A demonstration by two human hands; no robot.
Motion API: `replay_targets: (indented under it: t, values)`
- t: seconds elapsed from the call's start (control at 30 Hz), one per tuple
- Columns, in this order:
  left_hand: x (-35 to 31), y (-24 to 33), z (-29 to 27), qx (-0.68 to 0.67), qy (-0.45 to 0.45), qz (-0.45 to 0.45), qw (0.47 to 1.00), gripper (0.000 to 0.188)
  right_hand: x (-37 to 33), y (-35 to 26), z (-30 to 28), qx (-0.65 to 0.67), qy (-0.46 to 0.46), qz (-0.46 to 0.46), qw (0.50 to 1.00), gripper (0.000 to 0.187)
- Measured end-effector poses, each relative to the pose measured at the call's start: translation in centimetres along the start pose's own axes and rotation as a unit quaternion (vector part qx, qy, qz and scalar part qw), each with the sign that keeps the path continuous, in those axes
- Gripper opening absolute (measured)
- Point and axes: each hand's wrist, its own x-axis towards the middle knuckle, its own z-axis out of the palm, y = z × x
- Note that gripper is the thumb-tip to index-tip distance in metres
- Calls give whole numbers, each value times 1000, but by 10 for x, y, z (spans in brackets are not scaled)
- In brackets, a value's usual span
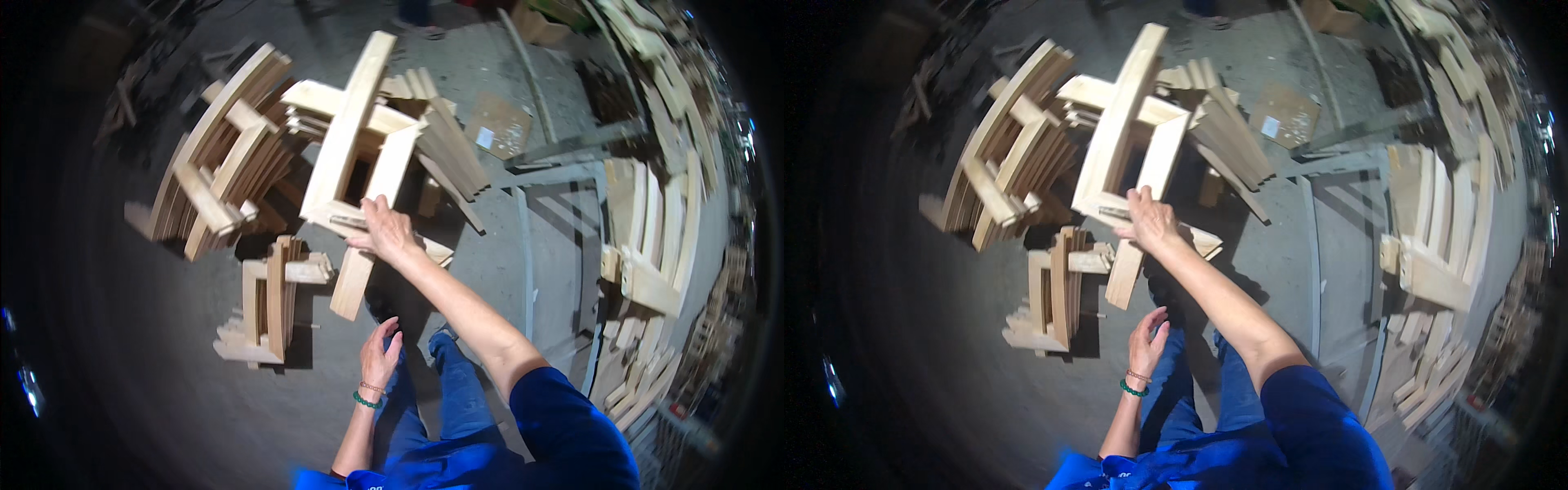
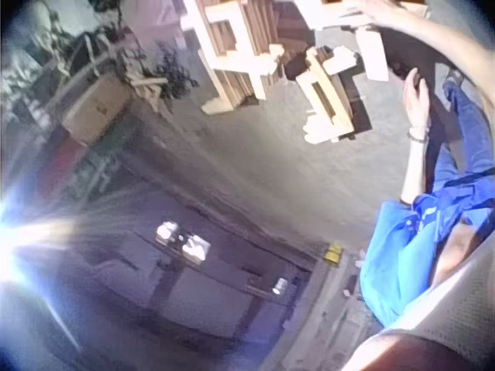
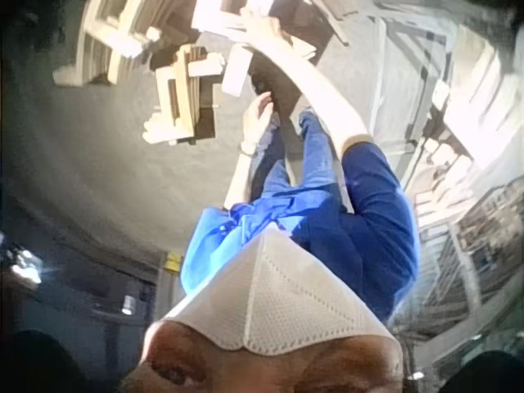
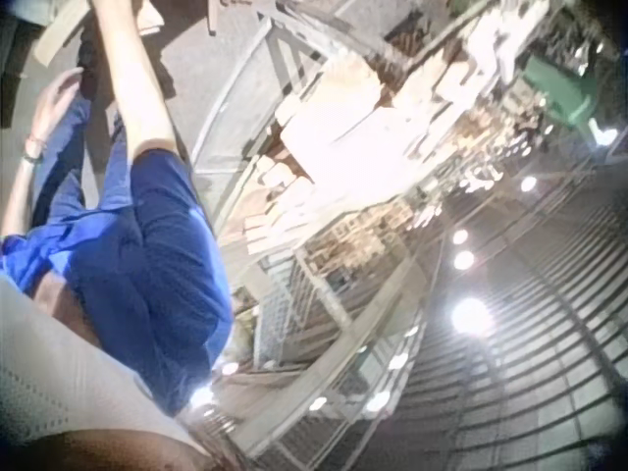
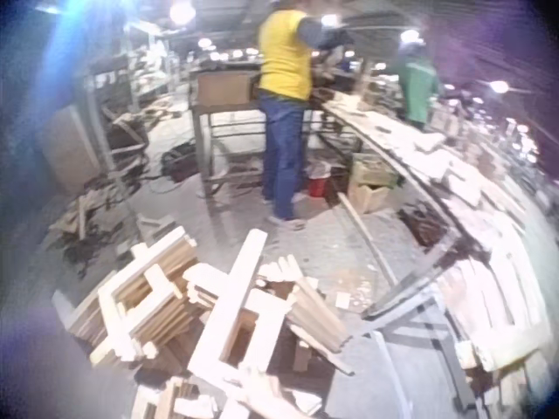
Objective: The person assembles wooden chair frames by hand in a workshop. They pick up individual wooden pieces, fit them together to form rectangular frames, and stack the completed units on the floor.
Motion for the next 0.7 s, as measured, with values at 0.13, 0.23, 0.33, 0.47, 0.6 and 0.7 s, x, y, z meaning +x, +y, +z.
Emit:
replay_targets:
  t: [0.13, 0.23, 0.33, 0.47, 0.6, 0.7]
  values:
    - [-7, 0, 12, -30, -31, -29, 999, 31, -57, 20, -32, 57, -7, 6, 998, 44]
    - [-11, -5, 20, -21, -65, -12, 998, 30, -126, 44, -68, 232, 84, -27, 969, 27]
    - [-14, -11, 42, -31, -98, -11, 995, 30, -201, 71, -151, 356, -37, 51, 932, 27]
    - [-26, 0, 56, 58, -155, 10, 986, 30, -304, 101, -279, 510, 41, 110, 852, 21]
    - [-31, 18, 87, 61, -163, 38, 984, 31, -405, 239, -347, 343, 469, 322, 747, 24]
    - [-30, 22, 120, 12, -230, 42, 972, 32, -518, 391, -360, 72, 450, 547, 703, 64]
